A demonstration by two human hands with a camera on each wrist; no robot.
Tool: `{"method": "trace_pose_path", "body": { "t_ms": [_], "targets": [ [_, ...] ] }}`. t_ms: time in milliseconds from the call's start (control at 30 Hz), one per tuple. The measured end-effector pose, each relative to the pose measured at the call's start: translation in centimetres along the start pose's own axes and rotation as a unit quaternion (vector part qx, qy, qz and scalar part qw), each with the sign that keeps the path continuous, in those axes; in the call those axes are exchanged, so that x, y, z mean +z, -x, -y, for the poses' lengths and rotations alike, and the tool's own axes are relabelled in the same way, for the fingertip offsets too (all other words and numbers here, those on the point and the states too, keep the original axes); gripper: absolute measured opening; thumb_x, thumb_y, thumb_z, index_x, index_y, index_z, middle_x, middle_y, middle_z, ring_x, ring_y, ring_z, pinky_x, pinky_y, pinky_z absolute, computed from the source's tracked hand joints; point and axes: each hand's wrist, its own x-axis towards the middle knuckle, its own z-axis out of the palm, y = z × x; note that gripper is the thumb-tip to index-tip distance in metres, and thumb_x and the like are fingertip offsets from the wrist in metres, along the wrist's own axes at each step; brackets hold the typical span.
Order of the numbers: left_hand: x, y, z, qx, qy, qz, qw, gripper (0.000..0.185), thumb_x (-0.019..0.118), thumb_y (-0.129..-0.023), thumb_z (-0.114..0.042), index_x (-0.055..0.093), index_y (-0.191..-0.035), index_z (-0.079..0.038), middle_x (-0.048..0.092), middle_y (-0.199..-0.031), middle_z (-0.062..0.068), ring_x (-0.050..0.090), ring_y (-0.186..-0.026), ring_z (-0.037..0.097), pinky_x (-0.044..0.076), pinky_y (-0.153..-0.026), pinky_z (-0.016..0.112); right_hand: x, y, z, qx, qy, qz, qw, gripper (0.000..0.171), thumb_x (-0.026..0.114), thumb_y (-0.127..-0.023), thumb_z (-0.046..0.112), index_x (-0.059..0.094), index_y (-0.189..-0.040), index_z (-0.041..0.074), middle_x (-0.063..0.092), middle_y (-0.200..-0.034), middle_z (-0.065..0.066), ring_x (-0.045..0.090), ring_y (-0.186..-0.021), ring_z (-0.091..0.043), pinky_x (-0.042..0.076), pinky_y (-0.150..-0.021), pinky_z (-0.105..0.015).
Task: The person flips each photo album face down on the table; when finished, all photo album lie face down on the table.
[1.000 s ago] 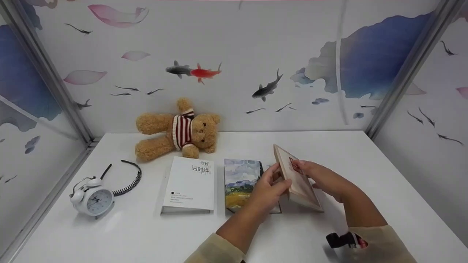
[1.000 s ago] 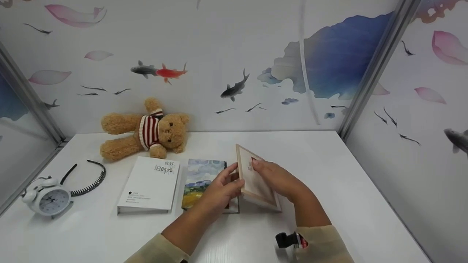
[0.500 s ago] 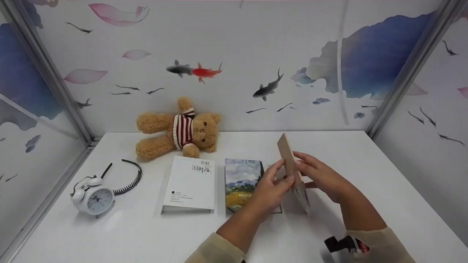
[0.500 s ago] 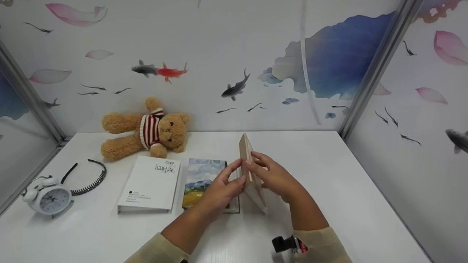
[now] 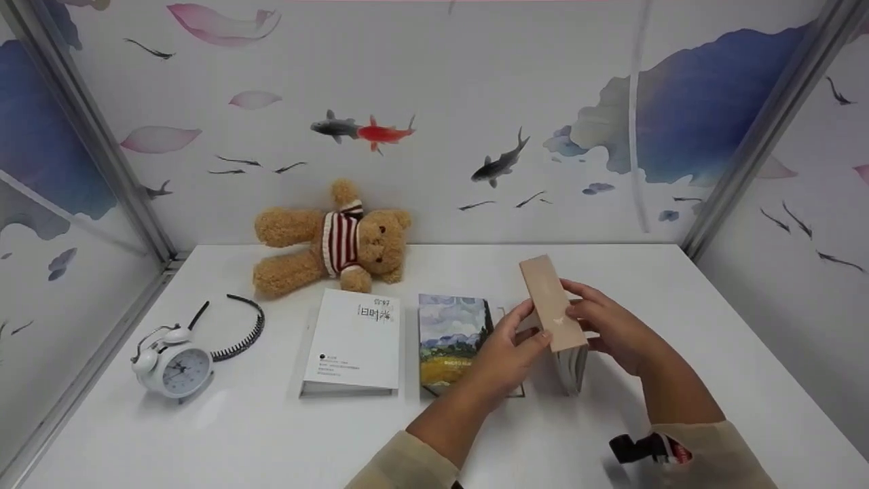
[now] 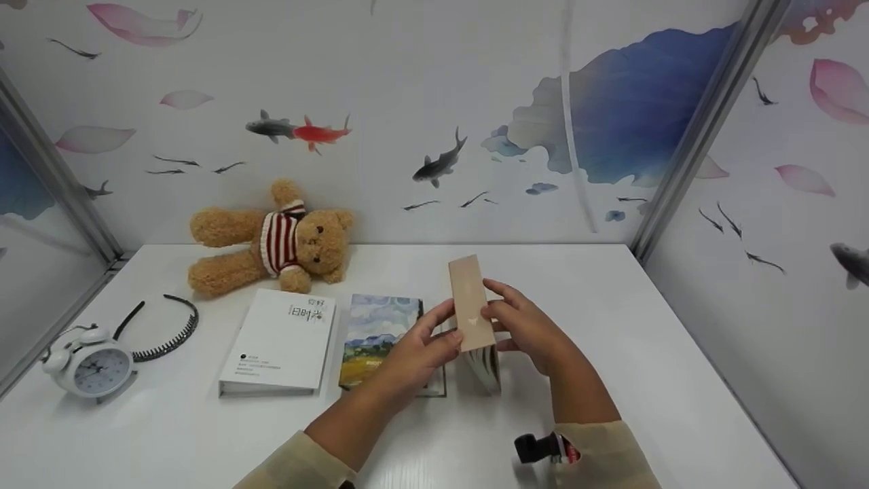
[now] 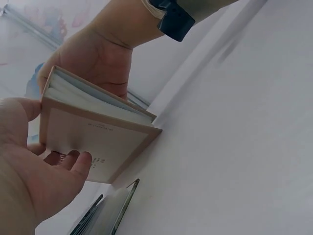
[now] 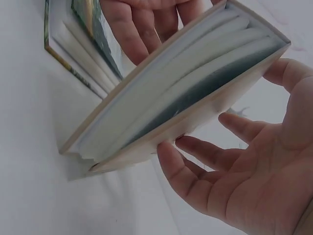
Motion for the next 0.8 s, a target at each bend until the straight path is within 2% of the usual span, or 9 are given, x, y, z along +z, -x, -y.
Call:
{"method": "trace_pose_path", "body": {
  "t_ms": [100, 233, 333, 533, 667, 767, 800],
  "targets": [
    [0.1, -0.3, 0.0, -0.009, -0.021, 0.003, 0.9997, 0.062, 0.066, -0.106, -0.044, 0.039, -0.161, -0.047, 0.035, -0.174, -0.013, 0.040, -0.161, 0.029, 0.044, -0.124, 0.056, -0.5, -0.1, -0.5, -0.013, -0.013, 0.001, 1.000, 0.072, 0.050, -0.105, 0.029, 0.023, -0.171, 0.035, 0.030, -0.174, -0.017, 0.048, -0.147, -0.040, 0.054, -0.105, -0.040],
    [0.5, -1.0, -0.2, -0.030, -0.055, 0.002, 0.9981, 0.059, 0.066, -0.105, -0.046, 0.041, -0.158, -0.054, 0.036, -0.172, -0.016, 0.039, -0.161, 0.030, 0.045, -0.123, 0.060, -1.2, 0.0, -0.7, -0.029, -0.036, 0.001, 0.999, 0.075, 0.049, -0.103, 0.020, 0.022, -0.172, 0.037, 0.021, -0.177, -0.016, 0.043, -0.150, -0.041, 0.057, -0.101, -0.038],
    [0.9, -1.9, -0.5, -0.055, -0.076, -0.009, 0.9955, 0.061, 0.069, -0.103, -0.048, 0.042, -0.158, -0.051, 0.039, -0.172, -0.014, 0.040, -0.161, 0.029, 0.044, -0.124, 0.058, -1.7, 0.1, -0.6, -0.036, -0.055, 0.005, 0.998, 0.077, 0.046, -0.103, 0.016, 0.018, -0.173, 0.035, 0.018, -0.177, -0.018, 0.041, -0.151, -0.041, 0.058, -0.100, -0.037],
    [1.1, -3.5, -0.7, -0.093, -0.095, -0.023, 0.9909, 0.068, 0.068, -0.102, -0.053, 0.042, -0.164, -0.038, 0.042, -0.172, -0.007, 0.034, -0.163, 0.029, 0.035, -0.130, 0.059, -1.9, 0.1, -0.8, -0.031, -0.084, -0.002, 0.996, 0.073, 0.037, -0.105, 0.013, 0.016, -0.173, 0.032, 0.013, -0.179, -0.019, 0.037, -0.155, -0.042, 0.059, -0.102, -0.032],
    [1.4, -4.0, -0.4, -0.099, -0.107, -0.026, 0.9889, 0.071, 0.070, -0.101, -0.051, 0.041, -0.164, -0.037, 0.042, -0.172, -0.005, 0.033, -0.163, 0.031, 0.034, -0.130, 0.059, -1.9, -0.2, -1.1, -0.027, -0.070, -0.042, 0.996, 0.068, 0.048, -0.111, 0.026, 0.020, -0.173, 0.030, 0.022, -0.174, -0.018, 0.052, -0.142, -0.031, 0.061, -0.097, -0.029],
    [1.8, -4.3, -0.2, -0.101, -0.106, -0.035, 0.9886, 0.071, 0.072, -0.100, -0.049, 0.042, -0.164, -0.036, 0.043, -0.171, -0.003, 0.037, -0.161, 0.032, 0.038, -0.128, 0.058, -2.0, -0.2, -1.4, -0.036, -0.058, -0.067, 0.995, 0.079, 0.065, -0.108, 0.037, 0.021, -0.173, 0.026, 0.028, -0.171, -0.017, 0.060, -0.130, -0.019, 0.063, -0.094, -0.029],
    [1.9, -4.4, -0.2, -0.101, -0.104, -0.038, 0.9887, 0.072, 0.072, -0.100, -0.048, 0.043, -0.164, -0.034, 0.043, -0.171, -0.002, 0.037, -0.161, 0.032, 0.038, -0.128, 0.057, -2.1, -0.2, -1.5, -0.040, -0.057, -0.072, 0.995, 0.083, 0.068, -0.106, 0.039, 0.021, -0.173, 0.025, 0.030, -0.170, -0.018, 0.062, -0.129, -0.018, 0.064, -0.093, -0.029]
  ]
}}
